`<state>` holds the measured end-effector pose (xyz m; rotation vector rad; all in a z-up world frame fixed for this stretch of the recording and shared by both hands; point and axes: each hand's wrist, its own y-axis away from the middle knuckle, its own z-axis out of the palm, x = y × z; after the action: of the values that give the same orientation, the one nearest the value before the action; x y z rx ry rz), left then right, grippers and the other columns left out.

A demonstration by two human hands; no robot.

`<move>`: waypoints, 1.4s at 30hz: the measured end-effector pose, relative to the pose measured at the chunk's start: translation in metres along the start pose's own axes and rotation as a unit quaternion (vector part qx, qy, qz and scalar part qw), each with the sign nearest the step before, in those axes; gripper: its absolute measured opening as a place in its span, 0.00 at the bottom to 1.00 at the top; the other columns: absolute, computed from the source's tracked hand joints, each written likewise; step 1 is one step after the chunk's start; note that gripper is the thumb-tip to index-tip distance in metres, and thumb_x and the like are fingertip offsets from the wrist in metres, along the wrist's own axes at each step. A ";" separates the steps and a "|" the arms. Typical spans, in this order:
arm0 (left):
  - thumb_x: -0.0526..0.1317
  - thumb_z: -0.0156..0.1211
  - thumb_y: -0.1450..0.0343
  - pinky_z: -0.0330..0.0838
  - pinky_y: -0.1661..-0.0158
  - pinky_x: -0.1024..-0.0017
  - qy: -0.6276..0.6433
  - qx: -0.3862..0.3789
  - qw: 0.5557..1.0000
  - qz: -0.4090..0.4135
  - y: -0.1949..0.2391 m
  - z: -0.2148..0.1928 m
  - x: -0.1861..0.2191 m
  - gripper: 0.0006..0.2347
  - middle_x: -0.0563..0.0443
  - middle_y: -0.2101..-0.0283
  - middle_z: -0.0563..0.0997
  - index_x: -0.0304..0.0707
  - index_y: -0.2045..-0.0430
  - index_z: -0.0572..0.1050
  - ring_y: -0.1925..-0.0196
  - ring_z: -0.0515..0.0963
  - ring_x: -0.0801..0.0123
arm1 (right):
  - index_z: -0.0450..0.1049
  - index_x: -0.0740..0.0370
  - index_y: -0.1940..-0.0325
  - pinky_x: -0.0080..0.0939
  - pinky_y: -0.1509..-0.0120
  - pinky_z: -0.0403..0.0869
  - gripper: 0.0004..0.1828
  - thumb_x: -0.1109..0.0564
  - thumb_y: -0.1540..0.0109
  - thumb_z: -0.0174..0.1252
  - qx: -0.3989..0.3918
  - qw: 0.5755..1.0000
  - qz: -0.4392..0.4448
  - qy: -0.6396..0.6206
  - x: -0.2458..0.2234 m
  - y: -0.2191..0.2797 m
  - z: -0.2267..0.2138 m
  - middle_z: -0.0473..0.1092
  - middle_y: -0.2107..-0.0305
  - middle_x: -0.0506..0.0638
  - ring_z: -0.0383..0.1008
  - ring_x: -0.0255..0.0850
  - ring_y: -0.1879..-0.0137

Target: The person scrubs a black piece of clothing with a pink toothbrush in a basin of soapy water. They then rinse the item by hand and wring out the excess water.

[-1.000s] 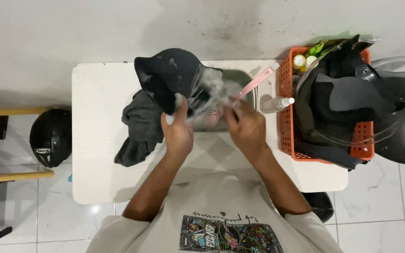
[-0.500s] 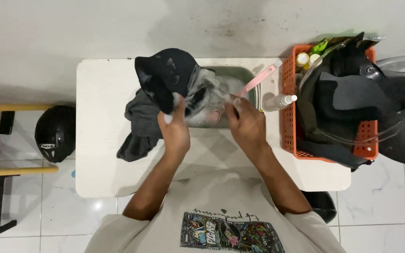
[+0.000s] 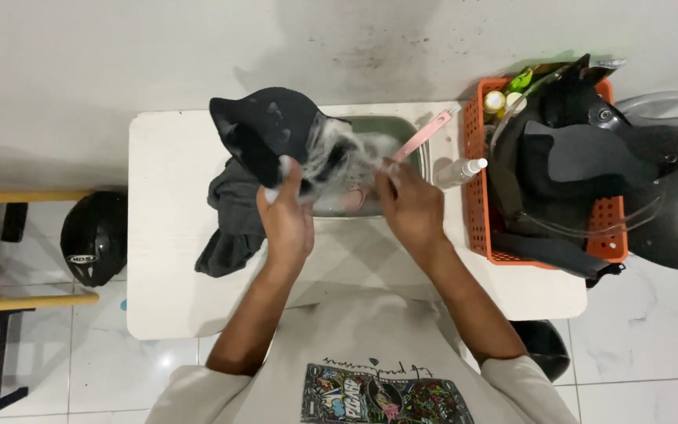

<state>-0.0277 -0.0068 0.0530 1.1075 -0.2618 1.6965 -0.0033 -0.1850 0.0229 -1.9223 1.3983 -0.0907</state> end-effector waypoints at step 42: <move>0.58 0.57 0.28 0.64 0.37 0.50 -0.121 -0.003 0.991 -0.060 0.028 0.059 -0.015 0.34 0.33 0.33 0.67 0.31 0.32 0.62 0.30 0.66 0.47 | 0.65 0.53 0.79 0.29 0.84 0.51 0.23 0.50 0.31 0.59 -0.119 0.762 0.370 -0.518 -0.024 -0.025 0.000 0.52 0.90 0.38 0.53 0.27 0.87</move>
<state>-0.0192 -0.0658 0.0827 1.2991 -0.3455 1.4543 0.0065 -0.1617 0.0465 -1.0498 1.2260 1.3697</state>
